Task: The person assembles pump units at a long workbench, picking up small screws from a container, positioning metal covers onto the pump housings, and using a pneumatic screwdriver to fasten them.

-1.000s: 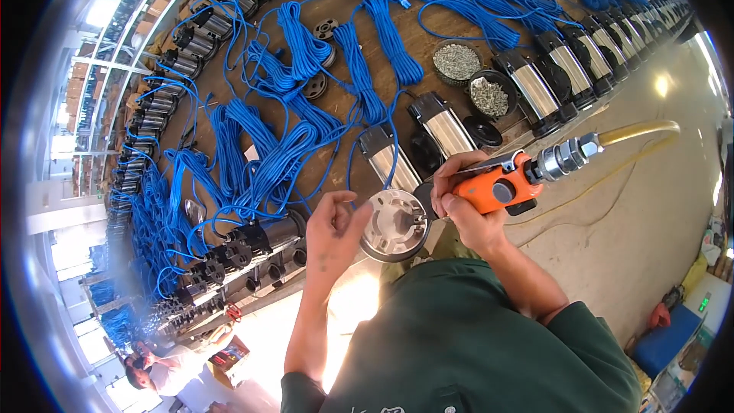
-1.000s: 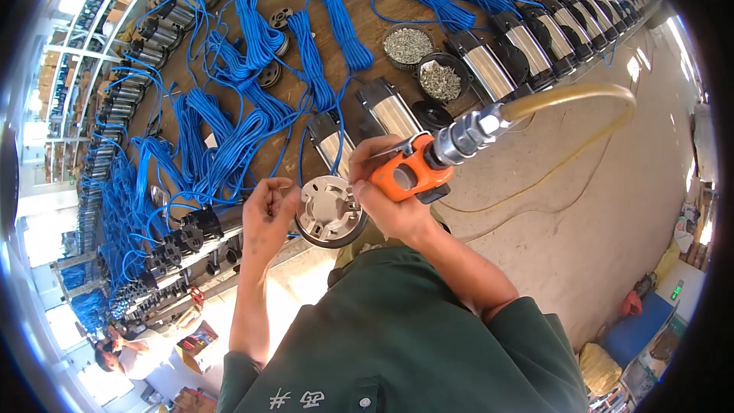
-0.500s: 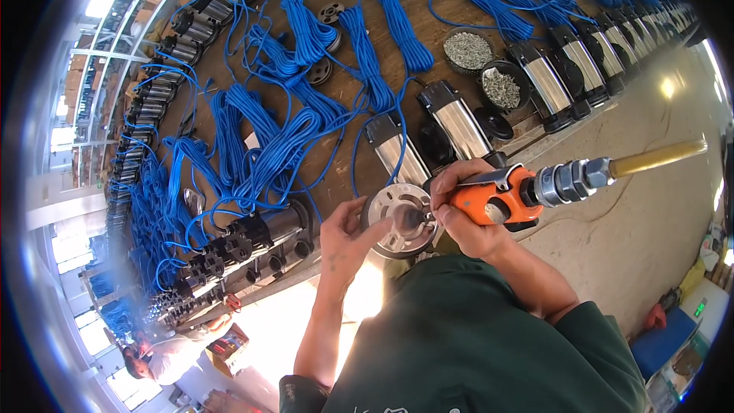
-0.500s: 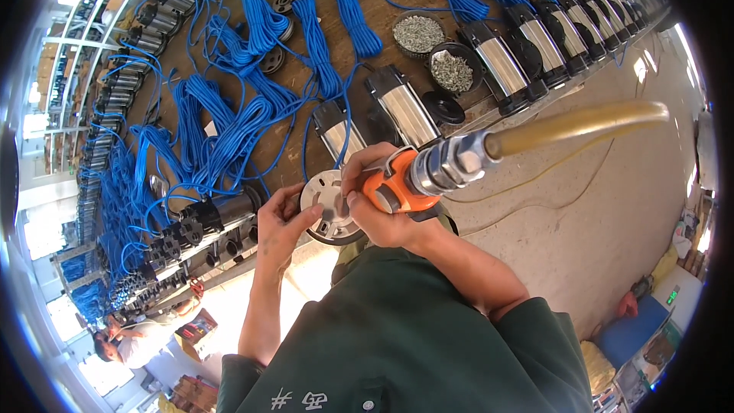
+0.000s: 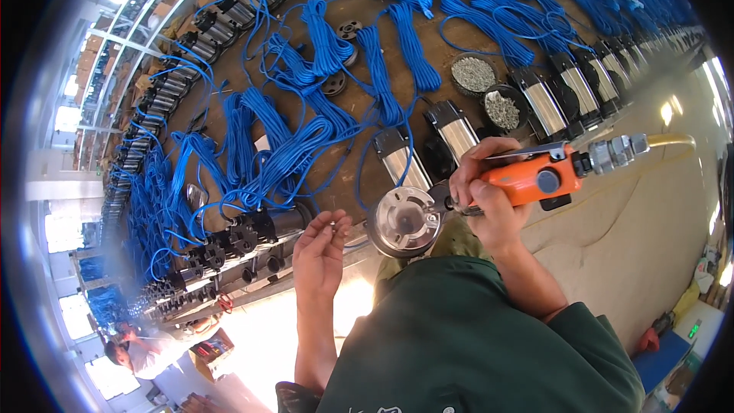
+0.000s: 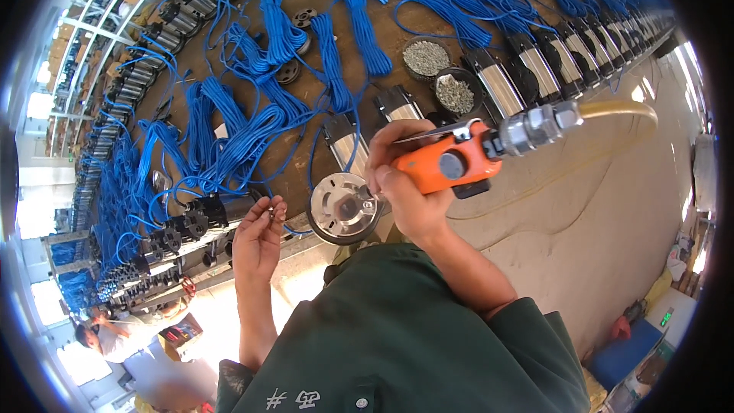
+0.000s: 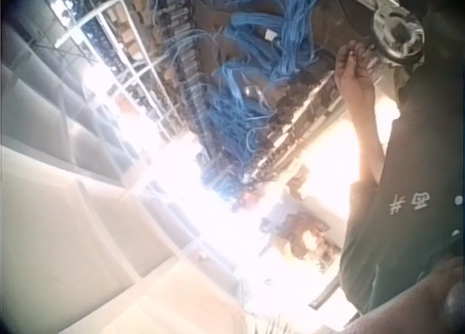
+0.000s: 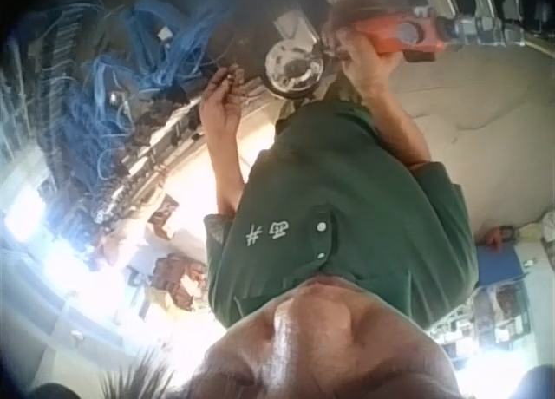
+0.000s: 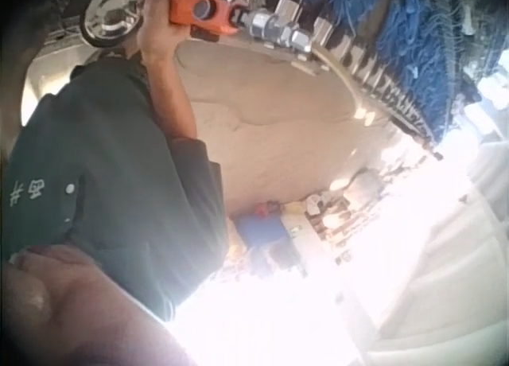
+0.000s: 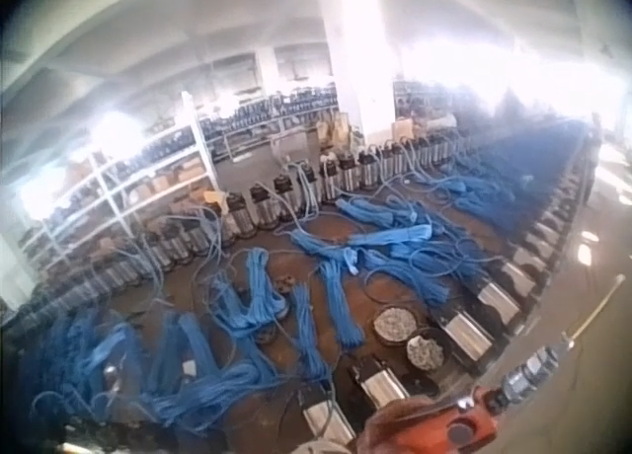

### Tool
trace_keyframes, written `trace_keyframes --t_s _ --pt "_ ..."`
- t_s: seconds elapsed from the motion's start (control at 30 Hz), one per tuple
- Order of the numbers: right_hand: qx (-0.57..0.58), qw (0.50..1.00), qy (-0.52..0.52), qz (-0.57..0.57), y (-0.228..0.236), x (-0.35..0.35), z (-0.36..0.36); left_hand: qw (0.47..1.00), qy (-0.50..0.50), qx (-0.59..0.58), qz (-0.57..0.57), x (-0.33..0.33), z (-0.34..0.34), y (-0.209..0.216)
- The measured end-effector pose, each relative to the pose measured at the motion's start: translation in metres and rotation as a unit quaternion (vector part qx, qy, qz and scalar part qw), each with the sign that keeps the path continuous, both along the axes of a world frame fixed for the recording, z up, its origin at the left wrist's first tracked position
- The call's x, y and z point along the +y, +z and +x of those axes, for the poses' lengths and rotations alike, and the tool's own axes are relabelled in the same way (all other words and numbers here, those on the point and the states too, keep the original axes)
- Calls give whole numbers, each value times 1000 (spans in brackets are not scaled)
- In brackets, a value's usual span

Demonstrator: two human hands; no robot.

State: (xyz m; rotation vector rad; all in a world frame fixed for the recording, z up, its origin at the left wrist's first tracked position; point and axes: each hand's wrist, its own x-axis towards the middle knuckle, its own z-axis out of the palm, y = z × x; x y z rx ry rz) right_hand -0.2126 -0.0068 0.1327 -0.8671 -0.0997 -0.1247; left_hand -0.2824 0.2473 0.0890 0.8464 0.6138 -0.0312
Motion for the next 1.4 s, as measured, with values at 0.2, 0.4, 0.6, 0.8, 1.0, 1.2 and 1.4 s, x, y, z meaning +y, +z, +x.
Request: trace_keyframes --t_s 0.2,0.4,0.6,0.8,1.0,1.2,1.4 --pt "-68 994 5 89 19 22 0 995 -71 -45 -56 -22 0 24" --pt "-75 985 34 151 26 36 -5 995 -90 -32 -15 -49 7 30" --pt "-103 987 20 119 18 37 -5 995 -83 -17 -46 -59 8 33" --pt "-134 987 14 86 9 36 -5 997 -67 -30 -38 -63 12 29" --pt "-143 983 -25 112 6 37 -2 997 -35 -47 -44 -73 18 33" --pt "-96 992 -42 76 -6 31 10 936 -199 -93 275 -65 41 30" --pt "-7 999 -7 34 -28 31 23 815 -340 -133 450 -50 59 12"
